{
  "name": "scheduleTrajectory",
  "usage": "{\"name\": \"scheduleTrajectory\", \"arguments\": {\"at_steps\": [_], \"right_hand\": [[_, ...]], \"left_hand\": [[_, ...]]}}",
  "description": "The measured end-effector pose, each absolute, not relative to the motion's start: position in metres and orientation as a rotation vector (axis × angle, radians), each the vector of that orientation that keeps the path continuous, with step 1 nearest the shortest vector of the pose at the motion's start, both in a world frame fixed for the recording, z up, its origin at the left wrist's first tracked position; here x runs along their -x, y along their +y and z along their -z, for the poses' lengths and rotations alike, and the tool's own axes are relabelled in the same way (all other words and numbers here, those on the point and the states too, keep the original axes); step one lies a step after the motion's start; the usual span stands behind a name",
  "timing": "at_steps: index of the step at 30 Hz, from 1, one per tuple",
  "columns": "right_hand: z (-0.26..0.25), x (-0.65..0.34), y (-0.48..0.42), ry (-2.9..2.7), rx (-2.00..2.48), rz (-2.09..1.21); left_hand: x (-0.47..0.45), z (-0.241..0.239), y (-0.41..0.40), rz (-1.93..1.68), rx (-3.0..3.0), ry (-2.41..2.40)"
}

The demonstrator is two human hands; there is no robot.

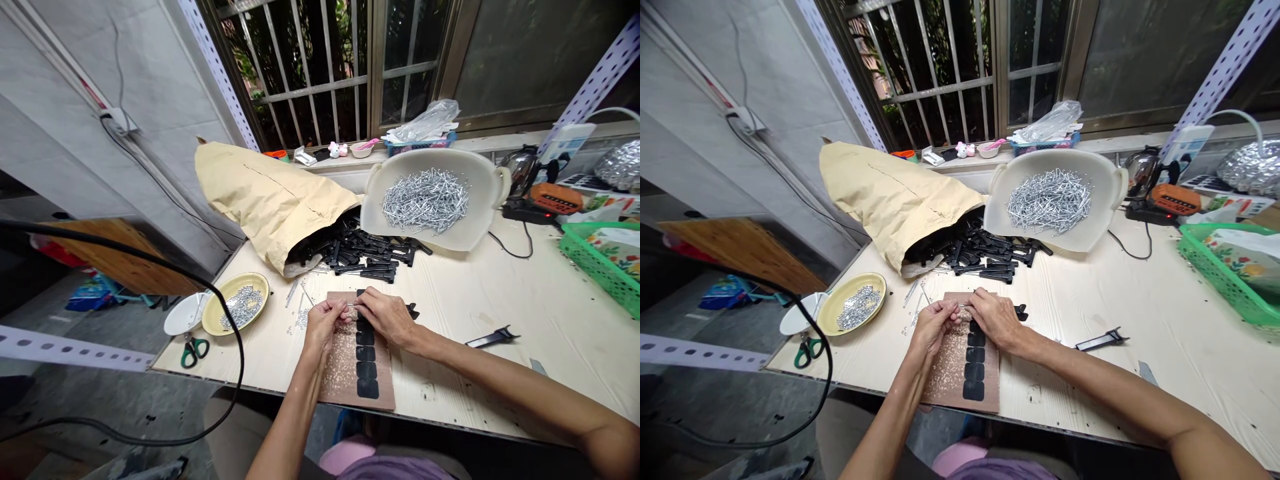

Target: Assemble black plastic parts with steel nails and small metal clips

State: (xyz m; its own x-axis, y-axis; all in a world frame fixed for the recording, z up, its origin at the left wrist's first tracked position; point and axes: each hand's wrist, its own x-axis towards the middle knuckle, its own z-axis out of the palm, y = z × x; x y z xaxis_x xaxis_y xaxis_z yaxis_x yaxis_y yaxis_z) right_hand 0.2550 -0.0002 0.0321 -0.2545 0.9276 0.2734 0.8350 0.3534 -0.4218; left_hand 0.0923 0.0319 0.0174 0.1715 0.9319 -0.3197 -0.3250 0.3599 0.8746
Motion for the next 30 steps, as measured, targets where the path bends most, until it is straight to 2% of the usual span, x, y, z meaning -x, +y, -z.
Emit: {"name": "scheduleTrajectory", "arguments": {"at_steps": [9,15,21,30], "right_hand": [[-0.028,-0.254,0.001,-2.106,1.484,-0.317],[-0.022,-0.254,0.011,-1.893,1.371,-0.828],[-0.026,-0.26,0.0,-2.103,1.438,-0.412],[-0.026,-0.268,0.001,-1.935,1.447,-0.563]], "left_hand": [[-0.095,-0.017,0.031,-1.032,-0.749,1.024],[-0.094,-0.018,0.033,-0.998,-0.747,1.006],[-0.095,-0.015,0.034,-0.945,-0.706,1.026],[-0.099,-0.019,0.031,-0.906,-0.664,0.974]]}}
